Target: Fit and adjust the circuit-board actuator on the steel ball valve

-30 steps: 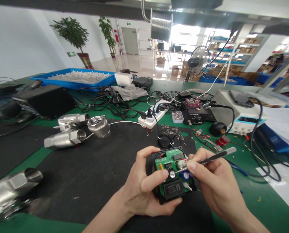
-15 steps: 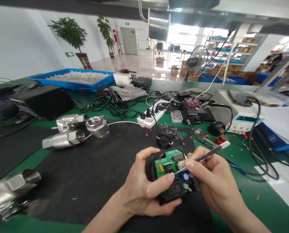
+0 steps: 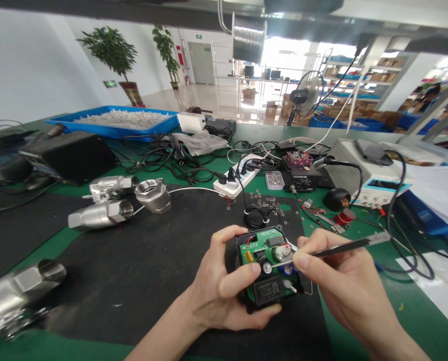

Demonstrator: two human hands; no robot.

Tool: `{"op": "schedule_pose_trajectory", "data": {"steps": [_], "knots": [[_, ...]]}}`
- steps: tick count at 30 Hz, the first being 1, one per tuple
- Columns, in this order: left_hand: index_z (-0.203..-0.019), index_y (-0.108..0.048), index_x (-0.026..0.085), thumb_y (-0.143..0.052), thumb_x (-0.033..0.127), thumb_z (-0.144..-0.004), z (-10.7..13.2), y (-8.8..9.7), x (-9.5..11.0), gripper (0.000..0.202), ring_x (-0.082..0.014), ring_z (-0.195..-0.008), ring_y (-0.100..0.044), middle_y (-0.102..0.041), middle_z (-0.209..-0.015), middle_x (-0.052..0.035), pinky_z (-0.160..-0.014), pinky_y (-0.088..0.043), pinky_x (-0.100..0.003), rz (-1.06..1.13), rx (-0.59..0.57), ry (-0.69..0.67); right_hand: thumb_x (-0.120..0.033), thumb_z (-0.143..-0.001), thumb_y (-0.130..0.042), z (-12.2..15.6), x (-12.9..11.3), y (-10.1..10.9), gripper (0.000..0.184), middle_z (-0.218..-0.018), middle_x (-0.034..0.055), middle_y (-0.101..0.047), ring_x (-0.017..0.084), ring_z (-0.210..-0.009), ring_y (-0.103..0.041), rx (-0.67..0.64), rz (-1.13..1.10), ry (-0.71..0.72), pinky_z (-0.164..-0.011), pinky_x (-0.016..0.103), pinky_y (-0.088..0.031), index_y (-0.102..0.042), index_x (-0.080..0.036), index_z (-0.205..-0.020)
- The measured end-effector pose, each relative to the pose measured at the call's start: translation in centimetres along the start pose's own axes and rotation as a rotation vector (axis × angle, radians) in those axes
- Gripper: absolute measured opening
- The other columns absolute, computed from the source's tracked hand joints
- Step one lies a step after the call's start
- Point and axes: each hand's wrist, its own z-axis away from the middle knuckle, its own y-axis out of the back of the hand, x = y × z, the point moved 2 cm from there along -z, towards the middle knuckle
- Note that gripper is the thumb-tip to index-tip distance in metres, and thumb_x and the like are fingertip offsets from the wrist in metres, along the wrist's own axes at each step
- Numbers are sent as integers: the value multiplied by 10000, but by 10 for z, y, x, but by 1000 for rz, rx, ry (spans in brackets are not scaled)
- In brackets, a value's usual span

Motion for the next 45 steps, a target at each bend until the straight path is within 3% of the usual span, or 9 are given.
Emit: {"op": "schedule_pose_trajectory", "data": {"steps": [5, 11, 35, 45], "knots": [[-1254, -429, 256, -917, 360, -561, -1, 0, 0, 854, -329, -1296, -515, -390, -1457, -189, -916, -615, -512, 2, 1, -4, -403, -788, -871, -4, -3, -3, 295, -670, 22, -599, 158, -673, -477, 8, -143, -66, -612, 301, -336, -679, -192, -712], [-1253, -427, 246, -914, 364, -569, -2, 0, 2, 848, -323, -1285, -513, -400, -1451, -194, -926, -606, -512, 0, 1, -16, -341, -821, -859, -7, 5, -2, 220, -726, 23, -668, 142, -677, -548, -118, -268, -131, -637, 271, -407, -706, -189, -777], [-1242, -431, 212, -910, 380, -591, -2, 0, 3, 825, -344, -1272, -519, -413, -1422, -213, -899, -620, -531, -6, 0, -16, -307, -835, -856, -8, 6, -5, 241, -638, -18, -591, 77, -600, -465, -104, -330, -141, -570, 202, -357, -681, -171, -740], [-1258, -419, 221, -909, 372, -592, -1, 0, 2, 841, -344, -1282, -512, -401, -1434, -208, -920, -618, -537, -8, -6, -9, -323, -841, -852, -6, 7, -5, 247, -668, -10, -627, 83, -617, -485, -93, -293, -129, -583, 208, -365, -682, -174, -742]]}}
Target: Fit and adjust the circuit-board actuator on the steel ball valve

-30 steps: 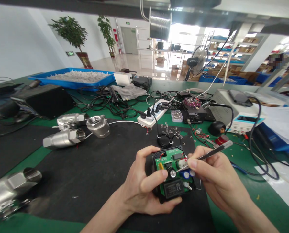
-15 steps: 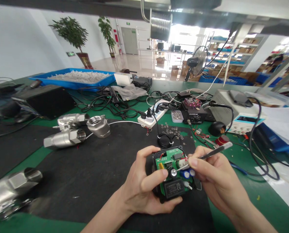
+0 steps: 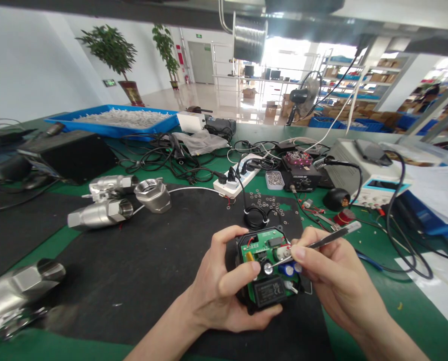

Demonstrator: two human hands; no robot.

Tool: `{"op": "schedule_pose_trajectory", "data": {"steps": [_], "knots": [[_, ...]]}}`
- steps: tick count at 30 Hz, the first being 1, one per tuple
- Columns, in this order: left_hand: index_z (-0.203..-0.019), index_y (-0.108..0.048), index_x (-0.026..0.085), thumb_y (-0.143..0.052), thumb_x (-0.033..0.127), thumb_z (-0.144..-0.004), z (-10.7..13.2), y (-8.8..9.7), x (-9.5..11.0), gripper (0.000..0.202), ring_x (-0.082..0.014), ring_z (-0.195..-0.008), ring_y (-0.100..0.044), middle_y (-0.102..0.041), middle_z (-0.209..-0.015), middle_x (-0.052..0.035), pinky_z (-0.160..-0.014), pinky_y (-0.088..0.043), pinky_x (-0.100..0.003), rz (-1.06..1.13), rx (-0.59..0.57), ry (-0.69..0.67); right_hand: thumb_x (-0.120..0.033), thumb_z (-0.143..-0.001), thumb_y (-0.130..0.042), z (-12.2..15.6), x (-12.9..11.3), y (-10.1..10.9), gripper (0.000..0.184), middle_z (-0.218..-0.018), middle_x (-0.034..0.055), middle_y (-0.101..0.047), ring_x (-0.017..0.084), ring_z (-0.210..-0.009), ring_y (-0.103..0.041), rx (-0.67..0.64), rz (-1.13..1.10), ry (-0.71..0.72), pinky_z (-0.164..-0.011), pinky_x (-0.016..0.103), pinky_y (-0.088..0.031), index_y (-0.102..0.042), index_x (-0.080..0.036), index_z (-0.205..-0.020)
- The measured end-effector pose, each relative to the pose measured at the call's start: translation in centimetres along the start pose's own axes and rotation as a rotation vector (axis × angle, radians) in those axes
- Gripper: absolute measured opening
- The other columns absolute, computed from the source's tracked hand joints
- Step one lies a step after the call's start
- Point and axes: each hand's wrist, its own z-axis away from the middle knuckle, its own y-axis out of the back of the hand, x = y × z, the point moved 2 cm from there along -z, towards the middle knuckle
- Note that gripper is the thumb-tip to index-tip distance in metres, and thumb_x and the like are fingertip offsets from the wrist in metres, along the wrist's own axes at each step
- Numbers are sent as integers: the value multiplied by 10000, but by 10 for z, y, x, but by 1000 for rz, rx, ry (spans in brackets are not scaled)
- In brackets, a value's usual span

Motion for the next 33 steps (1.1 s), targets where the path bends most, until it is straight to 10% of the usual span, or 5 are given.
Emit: {"op": "schedule_pose_trajectory", "data": {"steps": [33], "knots": [[-1276, -426, 250, -920, 369, -558, 5, -1, -1, 880, -351, -1310, -502, -380, -1465, -208, -917, -610, -522, -9, -1, 7, -352, -846, -836, 1, 3, 2, 275, -717, 6, -626, 135, -686, -498, -5, 58, 12, -624, 273, -365, -641, -183, -752]]}}
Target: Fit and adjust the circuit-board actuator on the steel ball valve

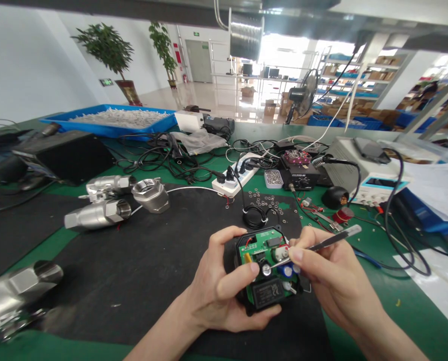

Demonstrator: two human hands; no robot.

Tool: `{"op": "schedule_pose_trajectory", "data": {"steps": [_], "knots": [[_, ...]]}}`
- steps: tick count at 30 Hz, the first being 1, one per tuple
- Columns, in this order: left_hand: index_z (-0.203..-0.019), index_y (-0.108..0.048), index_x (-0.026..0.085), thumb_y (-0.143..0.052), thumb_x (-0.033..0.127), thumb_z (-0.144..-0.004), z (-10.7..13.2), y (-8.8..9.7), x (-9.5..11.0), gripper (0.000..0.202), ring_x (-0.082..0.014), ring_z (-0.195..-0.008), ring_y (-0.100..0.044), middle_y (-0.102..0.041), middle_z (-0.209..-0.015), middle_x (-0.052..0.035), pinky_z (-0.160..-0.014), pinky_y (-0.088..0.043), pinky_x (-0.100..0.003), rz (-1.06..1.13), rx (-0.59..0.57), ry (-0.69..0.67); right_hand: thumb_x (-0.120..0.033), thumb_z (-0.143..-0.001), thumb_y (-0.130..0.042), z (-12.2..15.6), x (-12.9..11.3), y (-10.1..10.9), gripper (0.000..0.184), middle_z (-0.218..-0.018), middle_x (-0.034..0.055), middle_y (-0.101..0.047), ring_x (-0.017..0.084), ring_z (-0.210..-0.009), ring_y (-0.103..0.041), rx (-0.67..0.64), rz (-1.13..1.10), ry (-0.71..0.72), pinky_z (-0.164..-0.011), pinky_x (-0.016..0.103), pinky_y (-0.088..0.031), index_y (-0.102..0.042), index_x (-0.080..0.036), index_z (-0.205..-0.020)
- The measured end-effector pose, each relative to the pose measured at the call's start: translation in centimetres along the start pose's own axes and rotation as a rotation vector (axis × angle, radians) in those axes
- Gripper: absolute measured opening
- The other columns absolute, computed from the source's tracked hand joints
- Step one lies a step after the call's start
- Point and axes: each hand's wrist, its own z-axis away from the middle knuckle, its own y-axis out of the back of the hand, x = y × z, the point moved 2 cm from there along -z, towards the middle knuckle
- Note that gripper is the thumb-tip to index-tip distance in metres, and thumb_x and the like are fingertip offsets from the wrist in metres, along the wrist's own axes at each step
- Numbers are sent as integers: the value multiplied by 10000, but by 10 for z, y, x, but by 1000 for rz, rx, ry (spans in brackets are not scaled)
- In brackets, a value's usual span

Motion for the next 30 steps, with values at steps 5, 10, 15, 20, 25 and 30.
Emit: {"op": "schedule_pose_trajectory", "data": {"steps": [5, 10, 15, 20, 25, 30], "knots": [[-1281, -425, 249, -922, 379, -556, -1, 1, 1, 889, -356, -1303, -498, -387, -1457, -208, -916, -606, -538, -15, 2, -8, -357, -837, -844, 0, 1, 0, 290, -713, 9, -624, 140, -684, -496, 9, 2, -1, -628, 282, -362, -632, -183, -744], [-1264, -482, 260, -906, 383, -584, -6, 4, 5, 811, -364, -1302, -495, -407, -1432, -174, -930, -609, -575, -106, -49, -71, -360, -852, -831, 0, 1, 1, 291, -711, 5, -617, 136, -675, -481, -1, 10, -5, -626, 286, -352, -620, -186, -754], [-1242, -516, 247, -908, 390, -592, -9, 5, 9, 772, -368, -1295, -502, -424, -1389, -168, -918, -622, -576, -145, -71, -80, -370, -871, -809, 2, 0, 2, 310, -708, -3, -565, 145, -691, -447, -1, 40, 35, -631, 302, -327, -583, -194, -753], [-1231, -525, 276, -912, 420, -577, -7, 5, 9, 773, -363, -1301, -514, -400, -1420, -164, -917, -625, -571, -152, -79, -73, -287, -901, -765, 5, -1, 1, 269, -683, -15, -474, 143, -694, -401, 35, -21, 175, -645, 316, -315, -577, -195, -733], [-1213, -524, 259, -901, 402, -581, -9, 7, 9, 750, -355, -1284, -521, -442, -1352, -151, -924, -623, -568, -137, -67, -98, -170, -913, -681, -1, -15, 7, 262, -566, -34, -306, 137, -609, -313, 134, -176, 343, -591, 315, -257, -556, -191, -684], [-1304, -470, 286, -903, 375, -578, -4, 4, 3, 850, -358, -1302, -518, -403, -1430, -170, -927, -613, -550, -47, -31, -28, -135, -909, -681, -9, -17, 10, 277, -575, -32, -307, 129, -596, -315, 168, -197, 345, -565, 311, -225, -548, -186, -671]]}}
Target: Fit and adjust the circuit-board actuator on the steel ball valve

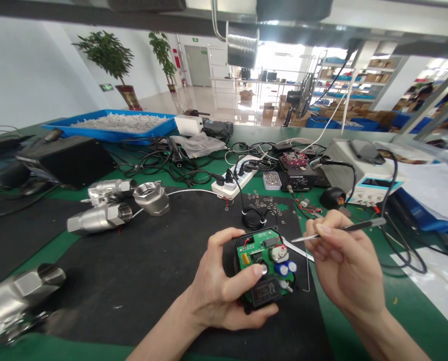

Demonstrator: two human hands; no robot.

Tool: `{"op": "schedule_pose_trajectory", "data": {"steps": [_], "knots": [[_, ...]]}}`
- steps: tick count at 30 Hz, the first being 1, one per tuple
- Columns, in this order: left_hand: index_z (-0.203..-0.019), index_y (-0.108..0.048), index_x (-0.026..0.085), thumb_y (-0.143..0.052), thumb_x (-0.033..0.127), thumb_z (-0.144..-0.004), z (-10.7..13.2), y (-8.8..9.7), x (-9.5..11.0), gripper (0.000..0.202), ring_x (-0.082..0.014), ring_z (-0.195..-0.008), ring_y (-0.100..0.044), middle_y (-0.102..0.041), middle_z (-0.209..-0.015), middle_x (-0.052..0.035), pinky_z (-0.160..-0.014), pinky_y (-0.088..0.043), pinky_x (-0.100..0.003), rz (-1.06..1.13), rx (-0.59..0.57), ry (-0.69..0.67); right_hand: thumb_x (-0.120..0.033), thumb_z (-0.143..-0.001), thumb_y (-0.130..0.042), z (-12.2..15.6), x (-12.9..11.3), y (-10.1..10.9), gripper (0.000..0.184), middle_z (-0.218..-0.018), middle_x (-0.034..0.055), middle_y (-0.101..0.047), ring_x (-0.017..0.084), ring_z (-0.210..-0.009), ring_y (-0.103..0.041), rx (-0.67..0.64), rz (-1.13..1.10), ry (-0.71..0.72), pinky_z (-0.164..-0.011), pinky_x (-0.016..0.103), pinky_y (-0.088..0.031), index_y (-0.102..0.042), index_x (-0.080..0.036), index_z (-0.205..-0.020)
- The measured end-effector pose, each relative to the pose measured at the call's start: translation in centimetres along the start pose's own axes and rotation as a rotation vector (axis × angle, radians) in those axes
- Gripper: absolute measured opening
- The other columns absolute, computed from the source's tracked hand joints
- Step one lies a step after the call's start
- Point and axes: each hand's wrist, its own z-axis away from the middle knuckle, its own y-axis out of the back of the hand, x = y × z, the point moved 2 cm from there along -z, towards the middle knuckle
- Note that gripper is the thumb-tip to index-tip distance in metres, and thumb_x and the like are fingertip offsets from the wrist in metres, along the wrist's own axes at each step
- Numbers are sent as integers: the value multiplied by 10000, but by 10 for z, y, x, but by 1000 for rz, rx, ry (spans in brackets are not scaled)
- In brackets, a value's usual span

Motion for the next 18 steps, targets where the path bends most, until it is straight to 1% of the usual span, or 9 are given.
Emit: {"op": "schedule_pose_trajectory", "data": {"steps": [2, 4, 6, 9, 12, 14, 16, 18], "knots": [[-1405, -380, 299, -905, 396, -573, 5, -3, -2, 989, -350, -1299, -522, -425, -1419, -180, -919, -611, -540, 68, 77, 43, -167, -919, -691, 2, 3, -1, 252, -593, -29, -337, 129, -606, -340, -38, 17, -21, -567, 311, -233, -569, -188, -700], [-1467, -321, 298, -913, 409, -560, 9, -7, -3, 1089, -342, -1287, -532, -456, -1381, -180, -921, -608, -539, 115, 132, 66, -203, -931, -692, 5, 5, -3, 199, -607, -24, -387, 132, -611, -370, -99, 47, -30, -572, 314, -254, -601, -196, -755], [-1474, -331, 293, -921, 415, -549, 11, -10, -2, 1104, -342, -1279, -538, -470, -1356, -177, -932, -604, -544, 132, 147, 68, -228, -939, -691, 9, 4, -4, 144, -637, -12, -476, 137, -620, -422, -148, 95, -22, -579, 318, -289, -629, -204, -811], [-1475, -334, 322, -912, 442, -551, 12, -11, -1, 1096, -335, -1271, -546, -467, -1370, -167, -921, -606, -536, 123, 158, 75, -251, -938, -705, 15, 1, -5, 101, -708, 7, -592, 150, -661, -514, -196, 173, -21, -610, 320, -355, -651, -216, -860], [-1477, -324, 339, -906, 474, -547, 10, -10, -2, 1105, -330, -1261, -553, -469, -1376, -161, -903, -612, -528, 102, 154, 73, -261, -940, -714, 18, 0, -6, 99, -735, 10, -626, 158, -692, -560, -233, 196, -53, -639, 316, -402, -654, -225, -870], [-1444, -370, 323, -911, 474, -536, 9, -8, -2, 1068, -337, -1268, -543, -465, -1379, -166, -904, -615, -533, 85, 145, 38, -259, -937, -717, 18, 0, -6, 92, -743, 13, -632, 156, -690, -565, -227, 188, -53, -641, 311, -418, -657, -225, -876], [-1384, -432, 314, -915, 454, -532, 7, -5, -2, 989, -347, -1283, -525, -452, -1392, -163, -921, -614, -556, 46, 92, -23, -253, -922, -728, 16, 1, -6, 93, -745, 17, -628, 150, -677, -558, -187, 169, -29, -629, 302, -420, -661, -218, -868], [-1326, -484, 311, -912, 427, -540, 4, -2, -1, 902, -357, -1291, -519, -421, -1420, -158, -934, -611, -576, -9, 6, -60, -243, -907, -733, 12, 2, -4, 97, -726, 16, -613, 143, -662, -544, -127, 148, -12, -609, 289, -406, -662, -210, -851]]}}
